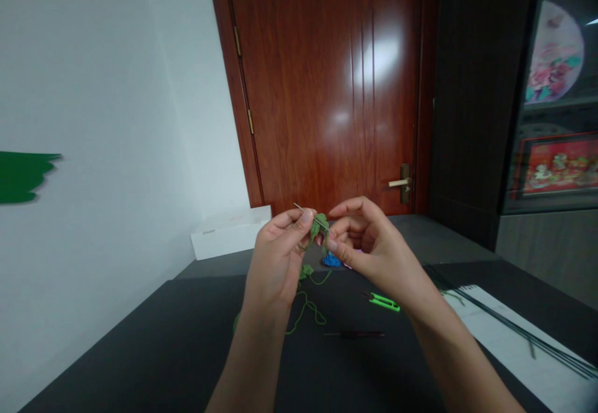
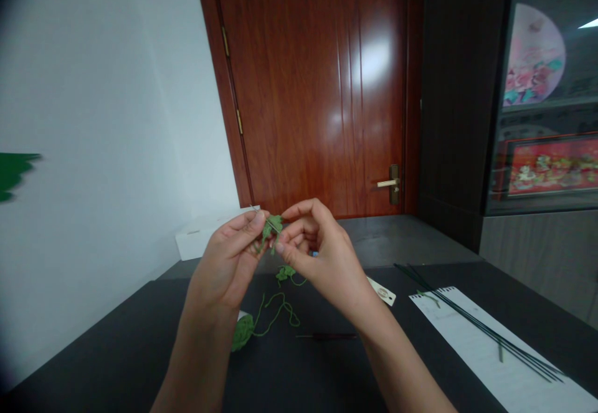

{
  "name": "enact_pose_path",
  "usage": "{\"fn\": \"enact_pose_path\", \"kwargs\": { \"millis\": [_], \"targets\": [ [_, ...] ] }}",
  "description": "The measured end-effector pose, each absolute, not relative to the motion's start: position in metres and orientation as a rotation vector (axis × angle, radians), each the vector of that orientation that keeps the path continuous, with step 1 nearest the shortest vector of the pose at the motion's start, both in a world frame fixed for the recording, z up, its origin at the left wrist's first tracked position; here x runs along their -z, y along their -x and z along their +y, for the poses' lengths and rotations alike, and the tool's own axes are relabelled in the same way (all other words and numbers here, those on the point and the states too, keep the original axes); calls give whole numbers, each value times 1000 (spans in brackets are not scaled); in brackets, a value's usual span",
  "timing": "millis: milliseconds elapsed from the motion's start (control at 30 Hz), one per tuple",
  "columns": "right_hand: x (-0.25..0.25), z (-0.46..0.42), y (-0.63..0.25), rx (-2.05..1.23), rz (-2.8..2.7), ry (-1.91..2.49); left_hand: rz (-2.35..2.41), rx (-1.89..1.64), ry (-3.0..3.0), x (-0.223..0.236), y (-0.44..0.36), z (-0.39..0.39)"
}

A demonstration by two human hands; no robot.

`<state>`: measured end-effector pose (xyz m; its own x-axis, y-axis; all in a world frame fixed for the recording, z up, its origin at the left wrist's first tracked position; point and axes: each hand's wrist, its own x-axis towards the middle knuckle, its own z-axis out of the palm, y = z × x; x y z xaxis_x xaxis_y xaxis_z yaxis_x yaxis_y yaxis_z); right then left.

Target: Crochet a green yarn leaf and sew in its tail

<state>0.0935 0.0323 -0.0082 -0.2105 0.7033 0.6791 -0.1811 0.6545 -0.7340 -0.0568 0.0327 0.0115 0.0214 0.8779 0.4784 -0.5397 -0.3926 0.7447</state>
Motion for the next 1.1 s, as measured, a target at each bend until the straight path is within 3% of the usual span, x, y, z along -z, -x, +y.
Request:
{"fn": "enact_pose_path", "kwargs": {
  "millis": [400, 700, 1000, 1100],
  "targets": [
    [12, 44, -101, -891, -1512, 447, 363, -1407, -940, -5, 61, 44],
    [7, 40, -101, -155, -1704, 524, 376, -1229, -684, -11, 57, 44],
    [7, 40, -96, -201, -1602, 489, 383, -1175, -618, -13, 56, 43],
    [6, 41, -94, -82, -1608, 454, 386, -1171, -612, -14, 56, 42]
  ]
}}
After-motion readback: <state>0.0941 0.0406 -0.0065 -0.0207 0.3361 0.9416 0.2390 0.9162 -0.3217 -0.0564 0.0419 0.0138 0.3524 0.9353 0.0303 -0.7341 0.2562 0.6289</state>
